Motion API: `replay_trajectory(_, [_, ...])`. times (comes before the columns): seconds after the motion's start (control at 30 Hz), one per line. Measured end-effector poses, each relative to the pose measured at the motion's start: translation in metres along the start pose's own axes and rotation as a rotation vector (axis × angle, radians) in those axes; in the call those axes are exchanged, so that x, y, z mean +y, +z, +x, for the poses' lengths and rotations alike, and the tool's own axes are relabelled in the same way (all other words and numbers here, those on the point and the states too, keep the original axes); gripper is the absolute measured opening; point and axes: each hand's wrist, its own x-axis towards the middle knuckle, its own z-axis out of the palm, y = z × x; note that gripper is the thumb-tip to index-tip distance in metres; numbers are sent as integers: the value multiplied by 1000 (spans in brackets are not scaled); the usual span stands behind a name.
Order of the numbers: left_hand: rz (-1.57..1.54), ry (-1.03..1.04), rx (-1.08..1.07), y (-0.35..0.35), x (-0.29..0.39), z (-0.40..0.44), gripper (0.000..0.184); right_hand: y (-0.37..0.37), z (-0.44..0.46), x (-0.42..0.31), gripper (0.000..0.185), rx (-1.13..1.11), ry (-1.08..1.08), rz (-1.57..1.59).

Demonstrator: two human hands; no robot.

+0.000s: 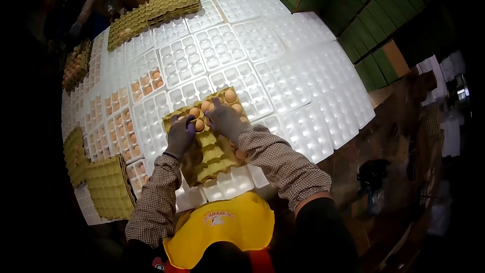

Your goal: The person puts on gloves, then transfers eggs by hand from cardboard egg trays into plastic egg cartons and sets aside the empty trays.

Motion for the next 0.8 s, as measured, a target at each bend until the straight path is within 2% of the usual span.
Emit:
replay_trajectory(0.03, [158,-53,-153,-4,18,6,30,11,16,1,25,-129,0,-159])
replay_trajectory(0.1, [373,-26,-182,3,38,1,23,18,17,-12,20,-19,-43,-360])
replay_trajectory(0.17, [392,-58,-34,31,20,3,22,16,18,-21,20,54,-117,-376])
replay_trajectory(0.2, [271,-78,-58,13,24,1,37,10,24,-22,26,-78,3,-348])
replay_trajectory(0.27, [-143,-100,-16,-26,4,-6,50,-12,26,-16,41,9,-3,-14])
replay_trajectory(0.3, [-391,-139,13,-43,-18,-4,53,-32,34,-24,51,-46,107,115])
replay_trajectory(0.37, [-526,-267,262,-59,-92,7,51,-37,72,-42,44,46,101,364])
replay_trajectory(0.43, [-258,-342,550,-91,-140,35,45,-11,123,-71,45,116,136,356])
replay_trajectory(0.5, [-152,-332,493,-100,-180,65,49,47,176,-92,43,189,120,162])
replay_trajectory(0.57, [-37,-296,309,-89,-195,79,54,95,213,-111,35,69,229,-118])
replay_trajectory(0.63, [18,-248,219,-84,-200,76,65,111,223,-121,26,187,336,91])
replay_trajectory(0.7, [18,-186,223,-86,-201,62,78,88,205,-116,25,199,35,74])
replay_trajectory(0.77, [-121,-131,171,-94,-200,49,79,90,190,-115,25,-12,-57,44])
replay_trajectory(0.8, [-278,-190,247,-92,-201,44,72,96,185,-112,25,-119,-82,-5])
